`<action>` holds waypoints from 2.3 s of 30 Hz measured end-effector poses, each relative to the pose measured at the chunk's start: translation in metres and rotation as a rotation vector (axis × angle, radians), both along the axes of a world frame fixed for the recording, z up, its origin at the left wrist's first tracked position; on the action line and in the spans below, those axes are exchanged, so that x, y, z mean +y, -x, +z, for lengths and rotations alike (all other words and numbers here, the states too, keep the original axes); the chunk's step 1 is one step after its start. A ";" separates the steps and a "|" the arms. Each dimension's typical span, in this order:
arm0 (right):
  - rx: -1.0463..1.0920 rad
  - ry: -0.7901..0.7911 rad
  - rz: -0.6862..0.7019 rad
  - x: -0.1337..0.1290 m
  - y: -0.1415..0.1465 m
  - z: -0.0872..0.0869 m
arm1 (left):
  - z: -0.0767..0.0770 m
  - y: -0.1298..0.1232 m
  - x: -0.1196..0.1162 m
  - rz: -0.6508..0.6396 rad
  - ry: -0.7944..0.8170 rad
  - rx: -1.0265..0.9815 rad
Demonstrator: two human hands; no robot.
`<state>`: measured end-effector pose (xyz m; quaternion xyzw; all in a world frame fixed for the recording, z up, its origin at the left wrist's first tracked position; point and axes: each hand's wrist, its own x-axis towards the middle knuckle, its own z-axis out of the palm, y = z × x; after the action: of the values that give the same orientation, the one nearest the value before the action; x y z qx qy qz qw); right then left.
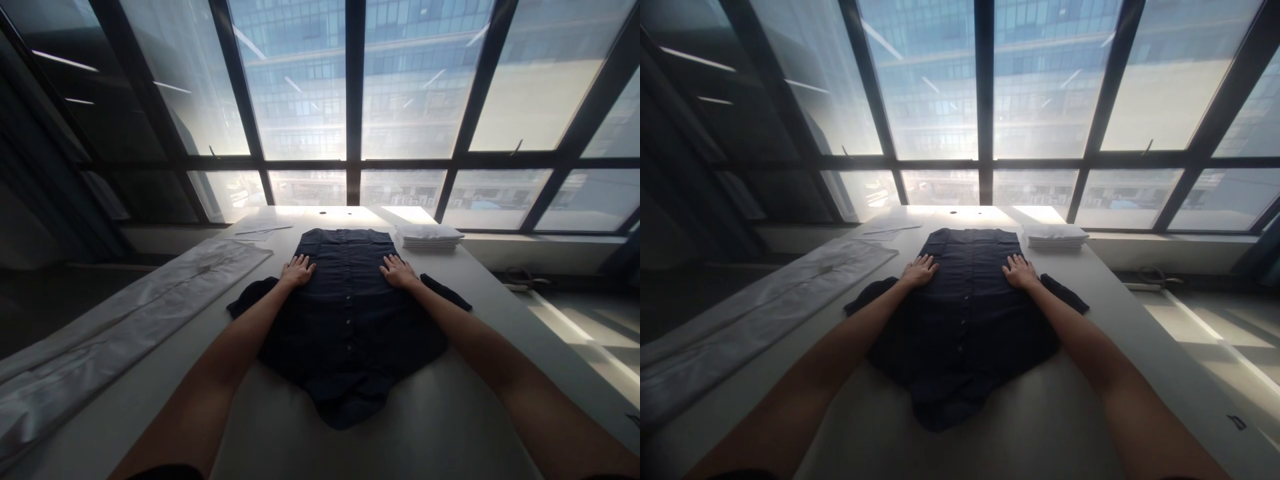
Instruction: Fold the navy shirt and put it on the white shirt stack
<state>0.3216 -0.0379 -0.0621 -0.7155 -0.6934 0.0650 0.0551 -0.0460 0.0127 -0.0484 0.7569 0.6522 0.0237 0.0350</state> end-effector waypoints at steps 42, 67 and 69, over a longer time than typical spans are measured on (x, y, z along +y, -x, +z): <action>0.013 -0.013 0.070 0.056 -0.003 -0.001 | 0.004 0.010 0.038 -0.044 0.041 0.030; 0.060 -0.042 0.295 -0.004 0.069 -0.002 | -0.001 -0.048 -0.023 -0.317 0.031 0.023; 0.063 -0.069 0.302 0.007 0.079 0.002 | 0.001 -0.060 -0.013 -0.378 0.013 0.018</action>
<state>0.2424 -0.0312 -0.0606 -0.5984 -0.7929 0.0711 0.0907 0.0143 -0.0005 -0.0470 0.8659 0.4987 0.0056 0.0380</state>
